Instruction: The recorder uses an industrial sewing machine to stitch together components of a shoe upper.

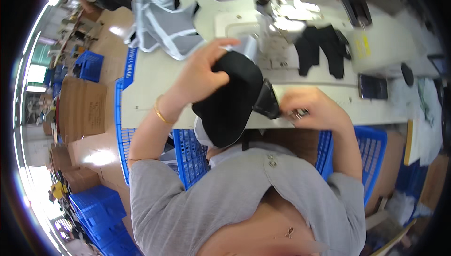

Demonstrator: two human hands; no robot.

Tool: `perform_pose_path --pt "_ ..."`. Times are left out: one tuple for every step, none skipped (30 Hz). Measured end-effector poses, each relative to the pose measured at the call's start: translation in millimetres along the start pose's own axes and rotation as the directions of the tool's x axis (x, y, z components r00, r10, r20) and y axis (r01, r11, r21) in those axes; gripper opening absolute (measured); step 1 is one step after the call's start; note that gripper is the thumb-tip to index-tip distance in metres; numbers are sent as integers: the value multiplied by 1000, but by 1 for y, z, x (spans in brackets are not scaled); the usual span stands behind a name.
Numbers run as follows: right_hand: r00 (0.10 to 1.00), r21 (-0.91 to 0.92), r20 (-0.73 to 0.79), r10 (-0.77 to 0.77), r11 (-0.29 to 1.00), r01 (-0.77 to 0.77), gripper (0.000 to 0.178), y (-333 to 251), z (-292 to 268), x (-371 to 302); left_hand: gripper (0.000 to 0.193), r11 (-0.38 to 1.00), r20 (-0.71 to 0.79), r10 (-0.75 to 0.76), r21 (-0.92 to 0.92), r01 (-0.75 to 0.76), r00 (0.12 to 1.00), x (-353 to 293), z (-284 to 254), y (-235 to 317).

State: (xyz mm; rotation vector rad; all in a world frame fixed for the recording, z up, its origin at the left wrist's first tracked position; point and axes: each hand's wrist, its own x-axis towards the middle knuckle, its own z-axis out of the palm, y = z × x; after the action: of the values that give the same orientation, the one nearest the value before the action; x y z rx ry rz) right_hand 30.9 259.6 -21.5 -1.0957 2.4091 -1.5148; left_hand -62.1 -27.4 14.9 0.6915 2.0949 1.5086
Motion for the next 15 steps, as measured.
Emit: perform_pose_path --pt "999 30 23 34 999 -34 16 -1 -1 -11 45 970 -55 113 222 -98 992 -4 3 -3" --pt "980 96 -75 184 980 -176 20 -7 -7 -18 30 881 -20 269 409 -238 963 -2 5 -5" --pt "930 178 -160 331 936 -302 24 -16 -9 -20 26 889 -19 240 406 -212 970 -2 14 -3" --pt "908 111 -340 246 969 -221 29 -24 2 -7 21 911 9 188 373 -178 982 0 27 3" --pt "855 42 -497 148 988 -146 34 -32 14 7 32 923 32 204 326 -203 978 -1 37 4" --pt "806 -8 -585 85 994 -111 42 -20 30 17 47 929 38 171 326 -174 985 -1 49 2" --pt "782 5 -596 183 975 -224 41 -15 39 24 57 909 62 214 354 -222 975 -2 56 -6" --pt "789 135 -547 279 960 -246 40 -8 47 25 53 907 19 198 377 -190 980 -6 61 1" --pt "791 259 -485 372 925 -277 38 -1 54 26 51 916 8 167 368 -158 986 -7 62 2" --pt "777 284 -487 399 914 -291 33 5 59 28 50 936 11 121 333 -118 993 -9 61 3" --pt "783 329 -412 466 878 -349 29 6 57 24 50 955 23 72 288 -76 997 -10 61 2" --pt "810 241 -438 389 919 -311 29 8 55 24 50 955 21 72 288 -75 997 -11 59 -1" --pt "830 153 -461 315 949 -275 29 10 54 24 49 961 -35 97 263 -84 995 -13 57 -5" --pt "821 79 -528 218 975 -209 31 4 54 29 49 969 -68 119 227 -101 990 -11 59 -8" --pt "801 0 -586 124 988 -153 32 -2 56 38 49 961 -66 113 259 -92 991 -10 57 -10"
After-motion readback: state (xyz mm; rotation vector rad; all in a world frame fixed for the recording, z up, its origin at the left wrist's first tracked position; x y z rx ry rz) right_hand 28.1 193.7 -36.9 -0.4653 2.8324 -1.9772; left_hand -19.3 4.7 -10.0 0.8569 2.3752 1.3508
